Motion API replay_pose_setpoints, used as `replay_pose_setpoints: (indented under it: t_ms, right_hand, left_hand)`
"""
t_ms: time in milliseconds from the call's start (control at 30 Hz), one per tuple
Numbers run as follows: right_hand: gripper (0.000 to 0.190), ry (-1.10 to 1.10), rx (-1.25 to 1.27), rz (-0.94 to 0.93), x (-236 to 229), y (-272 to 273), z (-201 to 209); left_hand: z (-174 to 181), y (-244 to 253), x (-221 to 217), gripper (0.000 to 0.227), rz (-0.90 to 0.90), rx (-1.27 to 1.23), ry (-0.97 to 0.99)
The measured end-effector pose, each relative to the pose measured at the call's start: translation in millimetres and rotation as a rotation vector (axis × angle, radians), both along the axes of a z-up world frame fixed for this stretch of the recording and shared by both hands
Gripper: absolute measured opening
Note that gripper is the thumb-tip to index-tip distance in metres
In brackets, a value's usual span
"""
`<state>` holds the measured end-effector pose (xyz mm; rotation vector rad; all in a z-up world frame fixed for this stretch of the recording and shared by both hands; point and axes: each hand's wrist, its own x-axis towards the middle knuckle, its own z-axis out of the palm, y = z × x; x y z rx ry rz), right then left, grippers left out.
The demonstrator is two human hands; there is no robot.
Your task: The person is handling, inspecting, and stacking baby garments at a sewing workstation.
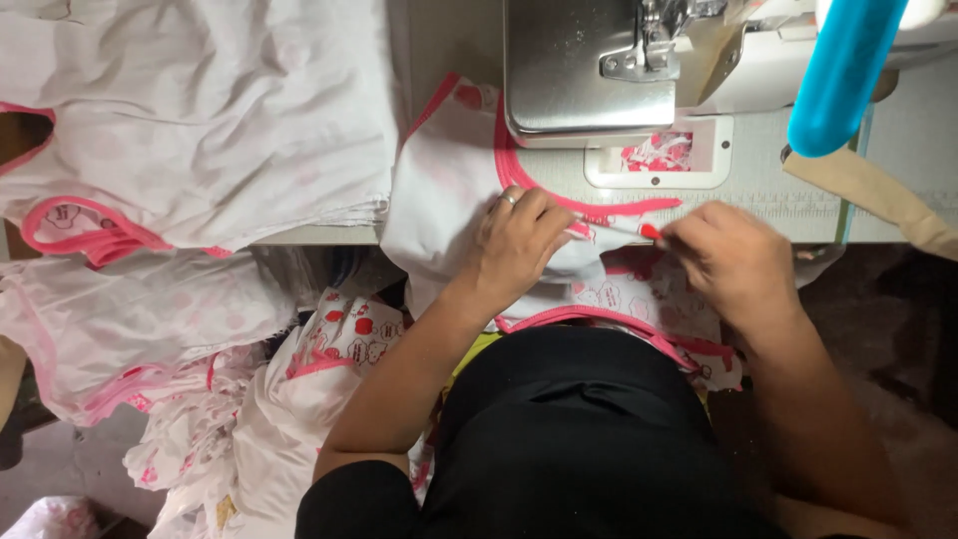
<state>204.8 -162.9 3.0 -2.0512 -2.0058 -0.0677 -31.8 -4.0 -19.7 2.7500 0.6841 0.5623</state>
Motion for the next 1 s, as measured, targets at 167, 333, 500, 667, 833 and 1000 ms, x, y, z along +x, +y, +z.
replay_pose_setpoints:
  t_ms: [167, 333, 500, 667, 833, 1000]
  right_hand:
    - [0.028, 0.465, 0.019, -0.162, -4.1, -12.1, 8.0]
    - [0.03, 0.257, 0.118, -0.277, -17.1, 12.4, -23.4]
    - [0.028, 0.24, 0.11, -0.196, -18.7, 17.6, -46.3]
    - [0.022, 0.351, 0.223, -0.107, -17.1, 10.8, -74.3]
    - [0.021, 1.11, 0.167, -0.273, -53.9, 18.8, -33.5]
    - [0.041, 1.488, 0.153, -0.287, -68.1, 32.4, -27.3]
  left_hand:
    - [8.1, 2.0, -5.5, 0.027, -0.067, 0.086, 0.073]
    - [5.3, 8.2, -6.6, 0.024, -0.121, 0.028, 0.049]
    - [-10.8, 12.0, -15.9, 0.025, -0.122, 0.056, 0.025]
    - [-9.2, 15.8, -18.3, 0.024, -0.147, -0.031, 0.012]
    - [3.5, 22.5, -21.1, 0.024, -0.18, -0.381, -0.026]
    - [6.0, 26.8, -21.1, 0.023, -0.16, -0.48, -0.056]
